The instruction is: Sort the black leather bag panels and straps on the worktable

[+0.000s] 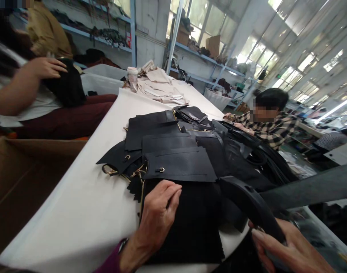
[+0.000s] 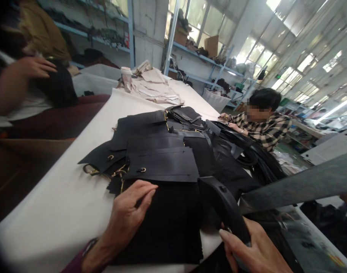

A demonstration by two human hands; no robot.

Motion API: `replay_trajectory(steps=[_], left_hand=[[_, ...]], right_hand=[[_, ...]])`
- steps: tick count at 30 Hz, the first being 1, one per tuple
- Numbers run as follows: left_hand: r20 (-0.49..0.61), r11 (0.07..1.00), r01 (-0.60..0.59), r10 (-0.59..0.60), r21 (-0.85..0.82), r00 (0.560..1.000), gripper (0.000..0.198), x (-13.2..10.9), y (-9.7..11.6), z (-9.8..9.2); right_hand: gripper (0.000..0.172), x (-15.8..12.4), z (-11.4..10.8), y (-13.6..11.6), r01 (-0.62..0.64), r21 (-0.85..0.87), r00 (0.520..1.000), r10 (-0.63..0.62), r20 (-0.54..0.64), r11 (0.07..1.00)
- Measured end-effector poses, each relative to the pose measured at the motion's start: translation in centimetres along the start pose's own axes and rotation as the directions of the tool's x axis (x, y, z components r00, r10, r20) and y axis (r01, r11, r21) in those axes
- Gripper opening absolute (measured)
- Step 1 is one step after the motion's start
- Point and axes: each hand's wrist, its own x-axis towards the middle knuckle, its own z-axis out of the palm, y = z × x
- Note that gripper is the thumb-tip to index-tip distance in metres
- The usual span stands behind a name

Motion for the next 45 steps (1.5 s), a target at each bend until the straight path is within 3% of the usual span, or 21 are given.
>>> replay_trajectory(steps=[2, 5, 7, 9, 12, 20, 24, 28, 31, 38, 45], left_hand=[[0.15, 0.942, 0.259, -0.231, -0.211, 0.961, 0.025, 0.3, 0.2, 2.5], [0.371, 0.6, 0.629, -0.509, -0.494, 0.777, 0.038, 1.4, -0.2, 5.2], [0.439, 0.364, 0.718, -0.601, -0.593, 0.667, 0.042, 2.4, -0.6, 6.2], [0.456, 0.214, 0.719, -0.646, -0.661, 0.612, 0.039, 3.3, -0.9, 6.9], [0.411, 0.144, 0.643, -0.66, -0.752, 0.628, 0.029, 3.9, -1.4, 7.7], [0.341, 0.196, 0.572, -0.635, -0.797, 0.693, 0.037, 2.8, -3.6, 8.8], [0.353, 0.211, 0.579, -0.616, -0.787, 0.704, 0.043, 2.7, -3.8, 8.8], [0.366, 0.207, 0.588, -0.61, -0.782, 0.702, 0.048, 2.7, -3.9, 8.8], [0.361, 0.201, 0.59, -0.625, -0.782, 0.692, 0.049, 2.6, -4.1, 8.8], [0.335, 0.203, 0.578, -0.646, -0.791, 0.686, 0.046, 2.5, -4.4, 9.0], [0.34, 0.238, 0.565, -0.597, -0.79, 0.727, 0.046, 2.7, -3.6, 8.7]], right_hand=[[0.042, 1.0, -0.5, 0.3, 0.011, -0.007, 0.999, -0.01, 0.041, 1.0], [0.038, 2.7, -0.3, 0.3, 0.074, 0.044, 0.99, -0.079, 0.114, 0.996], [0.031, 3.8, 0.2, 0.2, 0.092, 0.104, 0.988, -0.103, 0.114, 0.99], [0.027, 4.8, 0.6, 0.0, 0.097, 0.136, 0.987, -0.114, 0.117, 0.986], [0.028, 5.8, 0.7, -0.1, 0.122, 0.16, 0.979, -0.145, 0.141, 0.98], [0.035, 8.0, -1.7, -2.3, 0.153, 0.12, 0.988, -0.154, 0.005, 0.981], [0.03, 10.6, -1.7, -3.6, 0.178, 0.198, 0.979, -0.195, 0.067, 0.964], [0.028, 12.9, -1.0, -3.9, 0.129, 0.248, 0.985, -0.153, 0.081, 0.96], [0.029, 13.0, -1.2, -3.7, 0.119, 0.253, 0.988, -0.139, 0.061, 0.96], [0.034, 11.1, -4.1, -3.3, 0.157, 0.211, 0.984, -0.135, -0.116, 0.965], [0.033, 12.5, -0.6, -2.9, 0.134, 0.32, 0.988, -0.151, 0.03, 0.938]])
